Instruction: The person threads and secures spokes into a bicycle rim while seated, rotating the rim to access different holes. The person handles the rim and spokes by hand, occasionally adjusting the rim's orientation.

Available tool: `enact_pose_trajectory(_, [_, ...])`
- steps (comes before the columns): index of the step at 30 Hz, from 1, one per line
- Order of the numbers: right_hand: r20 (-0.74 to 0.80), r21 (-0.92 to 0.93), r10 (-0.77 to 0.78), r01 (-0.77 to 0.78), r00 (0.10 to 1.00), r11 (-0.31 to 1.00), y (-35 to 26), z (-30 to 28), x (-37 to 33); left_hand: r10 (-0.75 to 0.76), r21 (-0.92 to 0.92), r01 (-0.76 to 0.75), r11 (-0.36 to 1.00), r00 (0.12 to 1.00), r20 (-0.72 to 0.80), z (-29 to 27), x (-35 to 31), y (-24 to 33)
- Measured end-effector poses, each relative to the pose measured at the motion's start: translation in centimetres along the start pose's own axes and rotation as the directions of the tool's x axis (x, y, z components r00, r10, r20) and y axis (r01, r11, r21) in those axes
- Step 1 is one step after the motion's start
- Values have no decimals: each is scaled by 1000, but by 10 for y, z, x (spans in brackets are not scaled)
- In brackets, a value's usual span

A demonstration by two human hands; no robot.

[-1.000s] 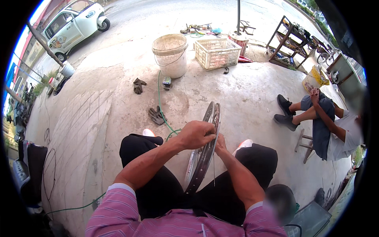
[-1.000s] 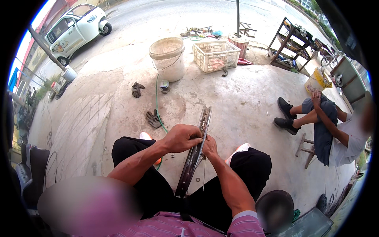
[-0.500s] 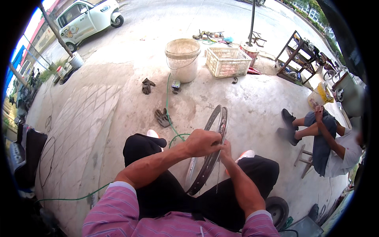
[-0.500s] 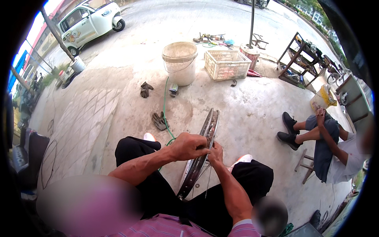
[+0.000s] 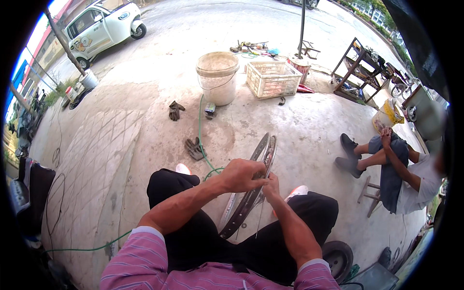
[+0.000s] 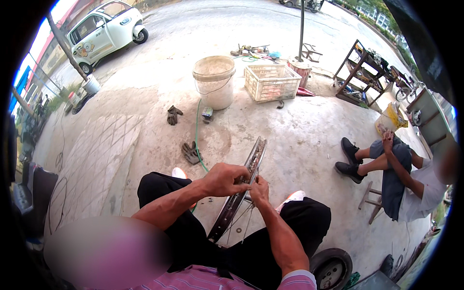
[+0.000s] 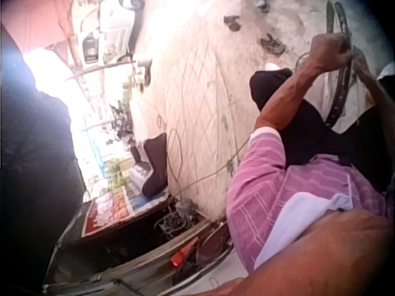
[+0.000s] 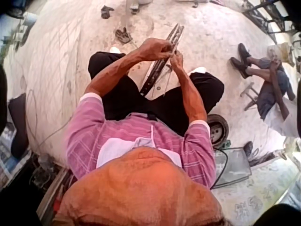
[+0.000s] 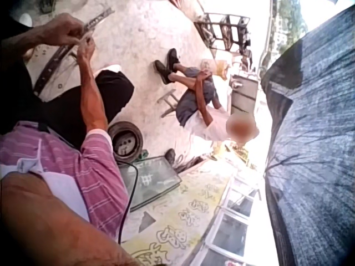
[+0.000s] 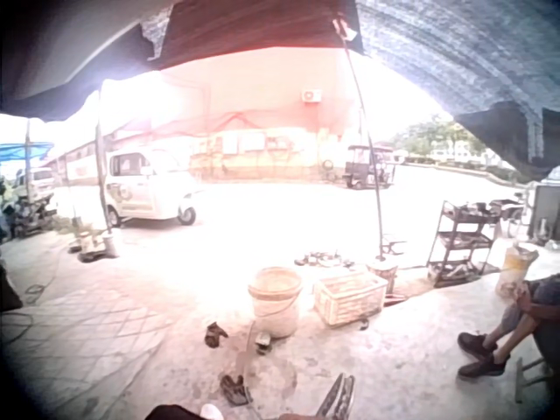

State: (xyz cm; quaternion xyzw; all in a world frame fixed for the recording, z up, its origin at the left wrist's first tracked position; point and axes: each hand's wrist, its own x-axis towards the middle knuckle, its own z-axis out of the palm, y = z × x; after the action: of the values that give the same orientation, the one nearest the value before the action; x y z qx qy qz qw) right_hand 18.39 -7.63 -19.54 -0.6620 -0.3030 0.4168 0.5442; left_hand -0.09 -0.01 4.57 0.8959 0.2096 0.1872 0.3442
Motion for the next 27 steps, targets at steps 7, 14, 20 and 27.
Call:
enact_pose_trajectory(7, [-2,-68,55,-55,998,996,3,-3,5,42,-112,-46,993,998,-38,9,0,-11])
enact_pose_trajectory(14, [0,-82,51,-51,999,995,-5,0,0,-13,-129,17,991,999,29,-7,-2,2])
enact_pose_trajectory(20, [9,-141,45,-43,999,989,-6,0,2,-13,-90,14,996,1000,13,6,-4,-17])
enact_pose_trajectory(27, [40,-227,77,-66,996,972,-6,-4,3,115,-222,-108,969,993,16,4,-1,-12])
